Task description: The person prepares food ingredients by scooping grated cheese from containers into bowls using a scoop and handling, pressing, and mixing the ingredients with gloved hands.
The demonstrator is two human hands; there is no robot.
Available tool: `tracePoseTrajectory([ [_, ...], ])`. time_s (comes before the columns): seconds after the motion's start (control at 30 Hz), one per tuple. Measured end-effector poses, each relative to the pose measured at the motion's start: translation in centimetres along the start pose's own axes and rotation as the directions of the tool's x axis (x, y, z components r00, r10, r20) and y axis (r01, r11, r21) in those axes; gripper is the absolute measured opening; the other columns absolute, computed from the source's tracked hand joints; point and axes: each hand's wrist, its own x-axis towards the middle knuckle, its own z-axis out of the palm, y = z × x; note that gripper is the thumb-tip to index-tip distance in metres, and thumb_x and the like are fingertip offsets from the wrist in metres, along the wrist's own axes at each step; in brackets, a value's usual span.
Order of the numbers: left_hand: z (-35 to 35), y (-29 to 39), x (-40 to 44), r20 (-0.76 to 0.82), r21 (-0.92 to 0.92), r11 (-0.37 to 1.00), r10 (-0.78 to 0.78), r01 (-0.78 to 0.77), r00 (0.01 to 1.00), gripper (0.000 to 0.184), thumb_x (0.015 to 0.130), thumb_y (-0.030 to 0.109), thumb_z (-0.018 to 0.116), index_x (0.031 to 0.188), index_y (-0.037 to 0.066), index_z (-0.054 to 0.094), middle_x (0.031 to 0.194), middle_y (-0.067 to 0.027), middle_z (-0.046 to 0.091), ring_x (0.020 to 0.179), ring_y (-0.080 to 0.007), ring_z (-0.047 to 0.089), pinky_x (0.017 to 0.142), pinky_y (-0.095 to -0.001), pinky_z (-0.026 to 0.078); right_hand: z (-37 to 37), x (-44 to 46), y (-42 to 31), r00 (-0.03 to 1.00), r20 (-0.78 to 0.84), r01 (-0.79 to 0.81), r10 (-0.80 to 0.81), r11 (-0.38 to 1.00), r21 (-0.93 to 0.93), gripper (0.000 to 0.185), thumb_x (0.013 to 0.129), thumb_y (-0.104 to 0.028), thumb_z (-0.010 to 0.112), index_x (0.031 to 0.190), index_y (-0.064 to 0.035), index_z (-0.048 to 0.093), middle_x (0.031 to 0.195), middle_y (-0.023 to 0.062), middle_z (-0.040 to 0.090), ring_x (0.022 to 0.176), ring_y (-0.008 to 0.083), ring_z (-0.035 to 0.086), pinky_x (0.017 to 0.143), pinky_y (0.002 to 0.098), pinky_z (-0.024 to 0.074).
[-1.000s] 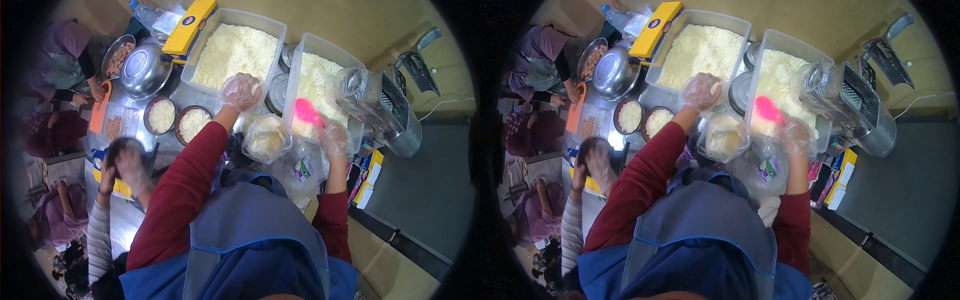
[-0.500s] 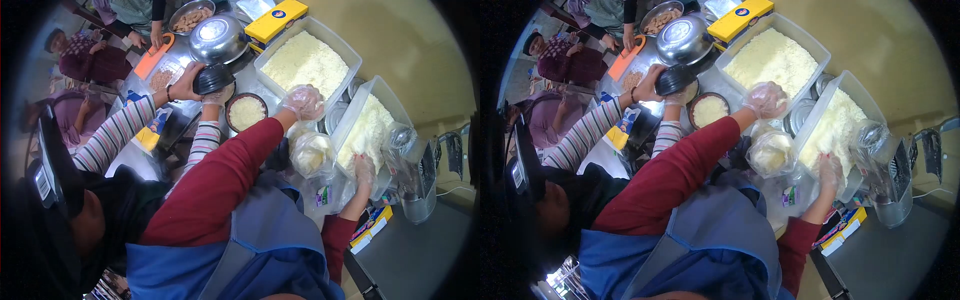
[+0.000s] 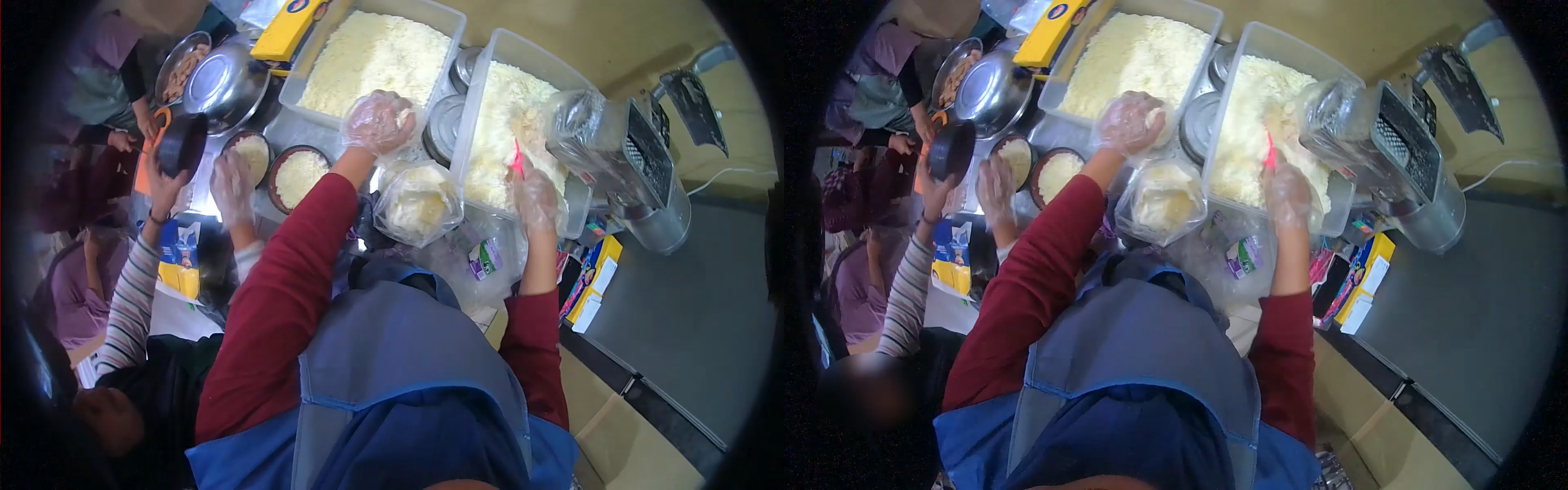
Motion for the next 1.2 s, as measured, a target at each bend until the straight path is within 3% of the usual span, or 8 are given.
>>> tracePoseTrajectory([
  [0.23,1.3,-0.4,-0.2,-0.064,-0.021,1.0,-0.023,0.022,0.998,0.029,0.078,0.035,0.056,0.091,0.013,0.069,0.091,-0.0095,0.065,0.093,-0.028,0.059,0.083,-0.0409,0.047,-8.1,-6.7,-0.8,0.972,0.053,-0.231,0.227,0.969,0.091,0.04,0.088,-0.036,0.049,0.125,-0.0219,0.054,0.09,0.0199,0.064,0.086,0.0387,0.061,0.075,0.0474,0.0477],
  [0.37,1.6,-0.8,-0.3,-0.058,-0.003,1.0,-0.013,0.012,0.998,0.028,0.078,0.034,0.057,0.09,0.013,0.07,0.088,-0.0099,0.065,0.091,-0.0288,0.06,0.082,-0.0412,0.048,-4.3,-4.5,-0.6,0.993,0.118,0.011,-0.024,0.994,0.108,0.039,0.088,-0.038,0.051,0.123,-0.0211,0.057,0.093,0.0209,0.064,0.087,0.0385,0.062,0.078,0.0463,0.0467],
  [0.47,1.1,-0.4,-0.4,0.033,-0.042,0.997,-0.071,0.072,0.997,0.026,0.08,0.03,0.057,0.095,0.012,0.068,0.095,-0.0117,0.063,0.097,-0.0315,0.056,0.088,-0.043,0.043,-7.1,-4.7,1.1,0.954,0.031,-0.299,0.3,0.954,-0.018,0.042,0.085,-0.042,0.054,0.121,-0.0196,0.058,0.102,0.0203,0.063,0.092,0.0378,0.062,0.08,0.0457,0.0472],
  [0.6,0.9,-0.1,-0.3,0.002,-0.042,0.996,-0.072,0.072,0.997,0.027,0.08,0.032,0.057,0.095,0.012,0.069,0.096,-0.0104,0.063,0.097,-0.0308,0.056,0.088,-0.0431,0.043,-5.0,-4.3,6.0,0.949,0.03,-0.309,0.314,0.944,-0.115,0.046,0.084,-0.046,0.053,0.12,-0.0177,0.059,0.11,0.0201,0.061,0.099,0.0371,0.06,0.084,0.0462,0.0457],
  [0.67,1.0,-0.1,-0.4,0.037,-0.035,0.995,-0.091,0.092,0.995,0.027,0.08,0.032,0.057,0.095,0.012,0.069,0.097,-0.0099,0.064,0.098,-0.0304,0.056,0.088,-0.043,0.043,-2.0,-1.3,6.4,0.933,0.238,-0.321,0.269,0.922,0.218,0.048,0.081,-0.041,0.053,0.119,-0.0119,0.058,0.116,0.0211,0.059,0.107,0.0395,0.055,0.09,0.0444,0.0435],
  [0.9,2.7,-1.1,-0.5,-0.035,-0.044,0.996,-0.082,0.08,0.996,0.027,0.08,0.034,0.059,0.095,0.013,0.069,0.1,-0.0117,0.064,0.1,-0.031,0.057,0.092,-0.0409,0.043,0.0,-0.9,2.5,0.99,-0.07,-0.099,0.124,0.954,0.283,0.037,0.086,-0.037,0.051,0.11,-0.0111,0.062,0.099,0.0229,0.063,0.091,0.0389,0.061,0.076,0.045,0.0462],
  [1.0,4.0,-1.1,-0.8,0.021,-0.044,0.95,-0.308,0.308,0.951,0.03,0.079,0.038,0.059,0.095,0.014,0.068,0.104,-0.0132,0.063,0.104,-0.0319,0.055,0.094,-0.0419,0.042,0.4,0.8,5.2,0.986,-0.089,-0.12,0.142,0.969,0.217,0.039,0.087,-0.037,0.05,0.116,-0.0127,0.057,0.097,0.0232,0.063,0.088,0.0395,0.061,0.075,0.0458,0.046],
  [1.2,1.3,-0.4,-0.6,0.013,-0.067,0.991,-0.119,0.12,0.993,0.032,0.081,0.04,0.054,0.093,0.014,0.068,0.096,-0.011,0.062,0.099,-0.0295,0.055,0.089,-0.0429,0.044,1.6,5.4,4.2,0.999,-0.037,0.0,0.007,0.984,0.178,0.044,0.091,-0.038,0.046,0.128,-0.016,0.047,0.093,0.0236,0.062,0.084,0.0407,0.06,0.071,0.0473,0.0457],
])
